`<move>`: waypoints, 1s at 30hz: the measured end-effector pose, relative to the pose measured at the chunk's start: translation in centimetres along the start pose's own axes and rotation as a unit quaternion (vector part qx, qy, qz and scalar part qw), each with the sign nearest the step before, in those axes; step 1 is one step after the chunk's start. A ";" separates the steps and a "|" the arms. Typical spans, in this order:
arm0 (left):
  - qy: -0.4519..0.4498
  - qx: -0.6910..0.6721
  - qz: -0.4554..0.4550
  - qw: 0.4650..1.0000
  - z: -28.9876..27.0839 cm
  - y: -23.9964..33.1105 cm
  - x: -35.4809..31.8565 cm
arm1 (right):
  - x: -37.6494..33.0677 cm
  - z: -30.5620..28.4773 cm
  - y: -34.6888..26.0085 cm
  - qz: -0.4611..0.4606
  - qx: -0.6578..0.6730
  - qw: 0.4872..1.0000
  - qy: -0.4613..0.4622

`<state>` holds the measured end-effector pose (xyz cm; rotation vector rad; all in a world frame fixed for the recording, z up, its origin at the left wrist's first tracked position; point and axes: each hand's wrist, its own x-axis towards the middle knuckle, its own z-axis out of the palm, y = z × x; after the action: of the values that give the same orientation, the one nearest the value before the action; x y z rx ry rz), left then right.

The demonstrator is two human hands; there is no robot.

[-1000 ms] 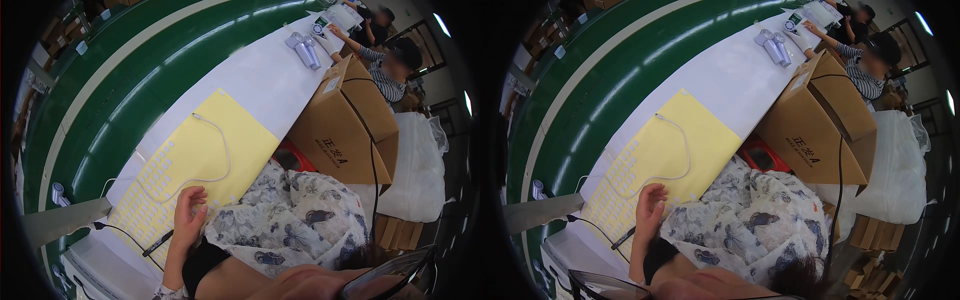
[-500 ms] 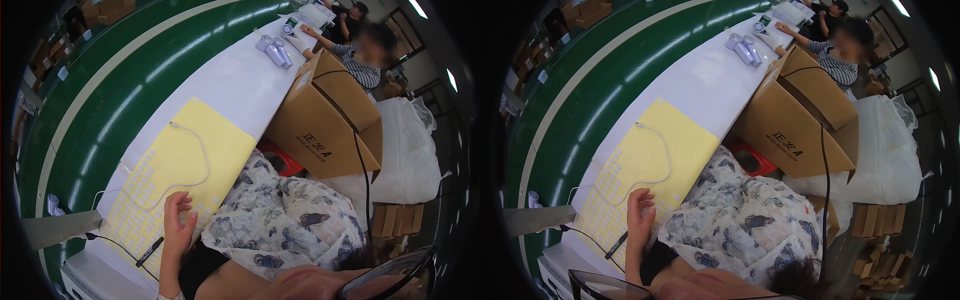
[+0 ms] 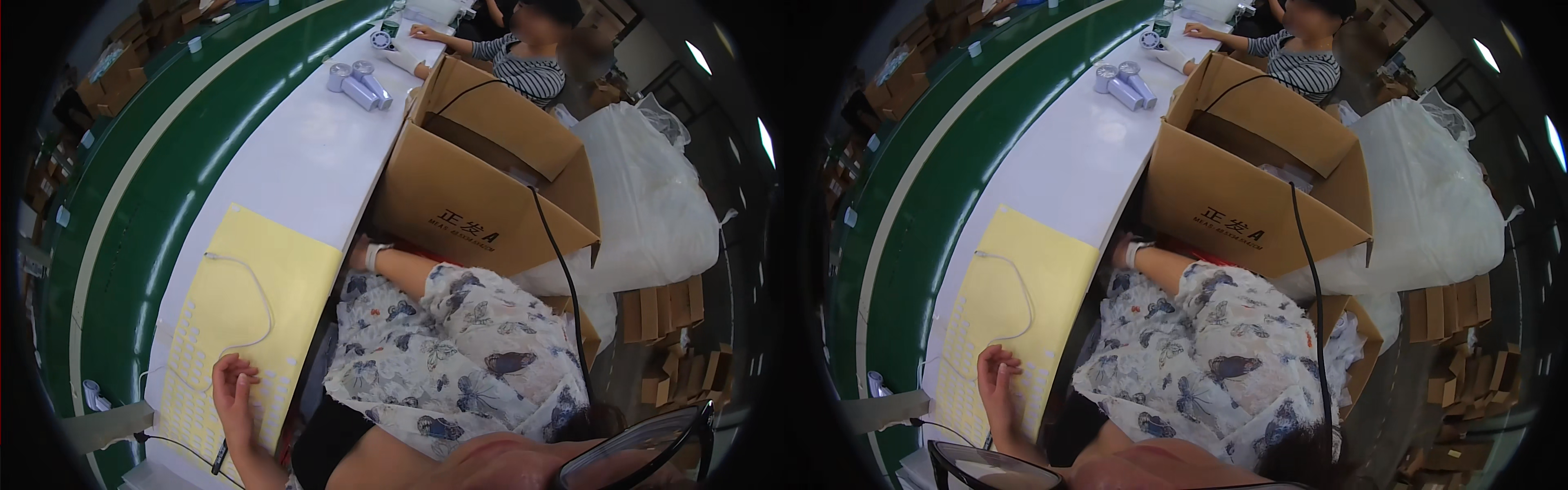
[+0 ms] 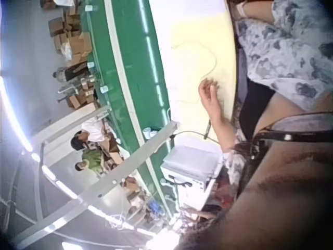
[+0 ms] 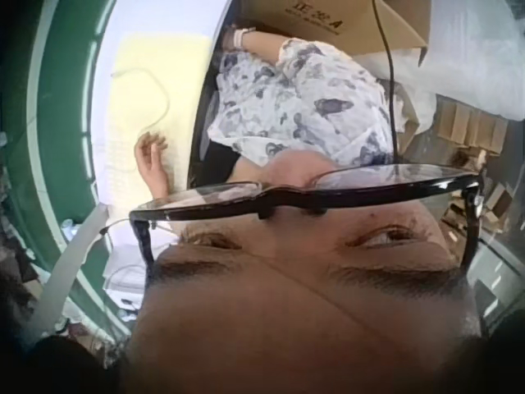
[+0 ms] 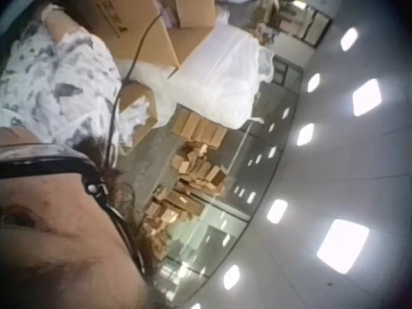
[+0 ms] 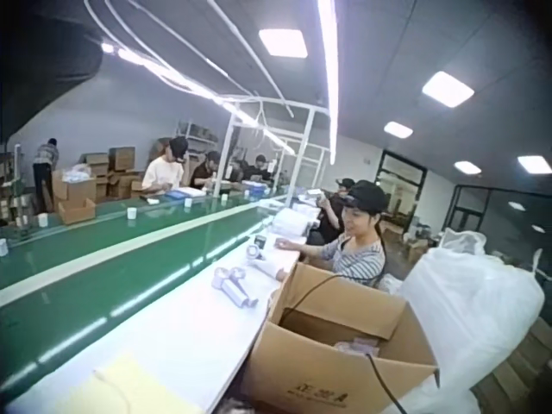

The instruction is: Assembling handheld portable fans and preparing packaging at a production line station.

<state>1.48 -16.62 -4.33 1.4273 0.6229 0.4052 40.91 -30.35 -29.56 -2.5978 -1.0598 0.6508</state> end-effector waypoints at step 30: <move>0.041 0.578 0.100 0.809 1.8 7.3 -6.8 | -6.4 -3.4 -3.5 -0.133 -0.094 0.979 -0.124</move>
<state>-1.92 -21.26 4.01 2.6779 0.8425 0.2327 36.51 -32.70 -23.31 -2.5030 -1.5846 0.8600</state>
